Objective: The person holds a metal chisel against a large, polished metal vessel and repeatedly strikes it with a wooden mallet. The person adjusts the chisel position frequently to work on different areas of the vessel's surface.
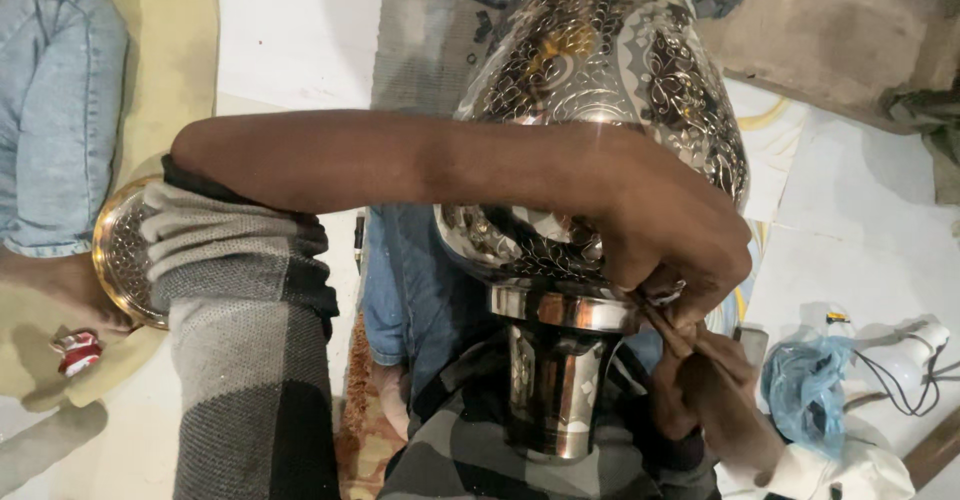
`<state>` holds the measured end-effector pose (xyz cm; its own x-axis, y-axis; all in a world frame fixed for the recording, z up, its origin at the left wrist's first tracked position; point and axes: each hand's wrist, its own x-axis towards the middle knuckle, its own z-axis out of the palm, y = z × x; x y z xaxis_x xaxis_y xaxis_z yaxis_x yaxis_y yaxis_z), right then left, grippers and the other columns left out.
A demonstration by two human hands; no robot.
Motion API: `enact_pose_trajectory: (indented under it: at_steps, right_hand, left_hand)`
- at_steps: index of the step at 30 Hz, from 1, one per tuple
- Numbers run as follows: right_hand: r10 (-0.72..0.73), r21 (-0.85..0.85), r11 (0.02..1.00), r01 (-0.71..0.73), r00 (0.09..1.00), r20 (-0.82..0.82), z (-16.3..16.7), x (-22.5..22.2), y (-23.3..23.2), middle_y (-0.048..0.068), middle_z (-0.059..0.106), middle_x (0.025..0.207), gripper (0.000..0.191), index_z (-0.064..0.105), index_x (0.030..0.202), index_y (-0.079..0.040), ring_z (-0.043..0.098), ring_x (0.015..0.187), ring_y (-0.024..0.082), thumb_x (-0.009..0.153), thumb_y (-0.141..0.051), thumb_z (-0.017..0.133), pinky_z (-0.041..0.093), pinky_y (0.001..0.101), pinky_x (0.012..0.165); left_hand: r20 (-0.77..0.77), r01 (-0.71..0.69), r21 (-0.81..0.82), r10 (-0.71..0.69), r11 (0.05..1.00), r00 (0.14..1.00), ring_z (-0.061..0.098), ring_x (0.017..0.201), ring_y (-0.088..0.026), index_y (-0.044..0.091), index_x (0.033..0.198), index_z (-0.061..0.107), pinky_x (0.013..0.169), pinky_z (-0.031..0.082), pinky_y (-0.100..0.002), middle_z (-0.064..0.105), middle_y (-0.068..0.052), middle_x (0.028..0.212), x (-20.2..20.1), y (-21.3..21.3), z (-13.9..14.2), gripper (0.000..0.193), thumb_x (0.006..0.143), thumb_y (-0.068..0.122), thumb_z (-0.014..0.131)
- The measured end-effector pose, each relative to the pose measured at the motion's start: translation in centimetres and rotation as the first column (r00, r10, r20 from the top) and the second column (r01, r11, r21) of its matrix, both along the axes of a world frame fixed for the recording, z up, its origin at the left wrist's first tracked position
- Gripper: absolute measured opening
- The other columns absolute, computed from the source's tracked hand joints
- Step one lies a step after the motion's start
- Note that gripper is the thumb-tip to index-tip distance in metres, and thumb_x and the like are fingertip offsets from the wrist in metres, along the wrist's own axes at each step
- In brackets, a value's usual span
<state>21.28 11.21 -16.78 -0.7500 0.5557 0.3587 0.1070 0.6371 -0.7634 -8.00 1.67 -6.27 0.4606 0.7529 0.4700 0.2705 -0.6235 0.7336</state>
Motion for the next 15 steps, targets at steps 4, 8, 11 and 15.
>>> enact_pose_trajectory:
  at_steps: [4,8,11,15]
  right_hand:
    - [-0.017,-0.042,0.999,0.016,0.999,-0.028,-0.5,-0.4,-0.6,0.014,0.066,0.099,0.017,0.06,0.099,0.004,0.064,0.083,0.023,0.095,-0.009,0.071,0.051,0.0343,0.079]
    - [-0.151,0.194,0.972,0.135,0.986,0.073,-0.3,-0.4,-1.1,0.012,0.067,0.088,0.022,0.062,0.095,0.003,0.065,0.078,0.022,0.098,-0.012,0.077,0.051,0.0328,0.077]
    - [-0.318,0.489,0.859,0.153,0.908,0.274,0.2,0.0,-1.0,0.013,0.066,0.088,0.017,0.063,0.095,0.0,0.063,0.082,0.026,0.097,-0.007,0.079,0.048,0.0337,0.081]
    - [-0.196,0.593,0.805,-0.019,0.935,0.296,0.3,0.4,-0.9,0.011,0.068,0.08,0.017,0.069,0.086,-0.002,0.062,0.072,0.025,0.092,-0.002,0.085,0.046,0.0341,0.071]
  left_hand:
    - [-0.241,-0.051,-0.38,-0.045,0.924,0.969,0.072,0.072,-0.02,0.011,0.088,0.076,0.053,0.047,-0.043,0.075,-0.004,0.081,-0.2,-0.2,1.2,0.025,0.064,0.003,0.08]
    - [-0.208,0.0,-0.307,-0.067,0.952,0.976,0.063,0.059,-0.023,0.005,0.082,0.073,0.049,0.039,-0.044,0.067,-0.008,0.067,-0.7,-1.2,2.2,0.022,0.061,-0.001,0.077]
    - [-0.159,0.03,-0.173,-0.058,0.984,0.986,0.062,0.053,-0.023,0.002,0.078,0.075,0.047,0.037,-0.044,0.066,-0.008,0.062,-1.5,-1.8,2.1,0.011,0.071,0.003,0.083]
    - [0.065,-0.051,-0.28,0.072,0.959,0.995,0.071,0.055,-0.016,0.009,0.1,0.079,0.043,0.042,-0.037,0.074,0.001,0.07,-1.2,-2.5,1.1,0.027,0.079,-0.006,0.072]
